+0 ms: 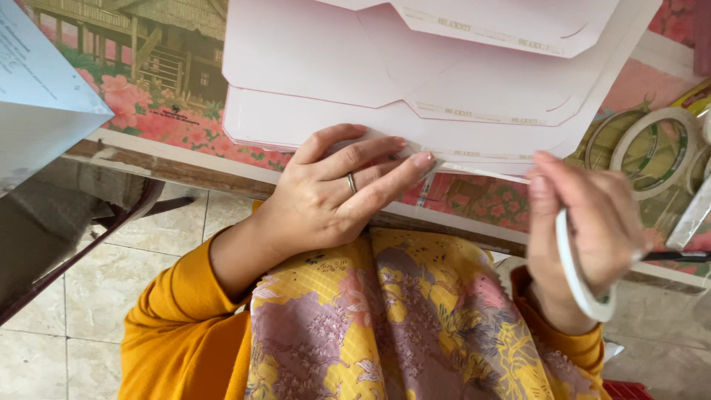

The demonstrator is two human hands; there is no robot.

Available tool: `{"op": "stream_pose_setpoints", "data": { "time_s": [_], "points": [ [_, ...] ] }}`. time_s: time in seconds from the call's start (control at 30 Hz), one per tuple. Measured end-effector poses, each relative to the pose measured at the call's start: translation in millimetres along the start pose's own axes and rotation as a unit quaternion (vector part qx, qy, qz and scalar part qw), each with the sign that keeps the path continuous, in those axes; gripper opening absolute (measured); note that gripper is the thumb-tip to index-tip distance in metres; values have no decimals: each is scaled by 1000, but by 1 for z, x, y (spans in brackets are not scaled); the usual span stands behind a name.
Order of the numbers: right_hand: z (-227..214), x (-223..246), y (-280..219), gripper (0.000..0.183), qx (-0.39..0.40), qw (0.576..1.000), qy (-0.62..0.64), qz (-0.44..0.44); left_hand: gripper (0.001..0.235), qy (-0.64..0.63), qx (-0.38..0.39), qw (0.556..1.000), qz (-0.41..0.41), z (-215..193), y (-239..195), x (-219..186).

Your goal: The person applies clear adhesive tape to the flap of a stack of pink envelopes. They press the tape down with their fingers to secure it. Finally, they lift the stack of envelopes to show the taped flaps.

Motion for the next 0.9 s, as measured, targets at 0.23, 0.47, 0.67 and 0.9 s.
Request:
{"op": "stream_pose_setpoints", "data": {
  "time_s": [0.23,0.47,0.67,0.9],
  "points": [
    [-5,0,6,9,-10,1000,-11,14,31,5,-19,1000,10,1,5,-4],
    [-4,4,12,4,0,1000,5,10,33,6,28,999,-31,-13,9,9],
    [-2,2,8,3,-5,1000,5,5,51,148,136,977,-65,7,33,48],
    [-2,-1,4,5,-18,1000,7,8,39,273,77,959,-11,31,43,74]
  ]
}}
Point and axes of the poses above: each hand's wrist, its own y-axis towards the middle knuckle, its own z-axis out of the palm, x = y × z, the point moved 8 cm from there along y, towards the middle knuckle, and after that the axes turned 3 degrees about y, right-handed, at the moved point
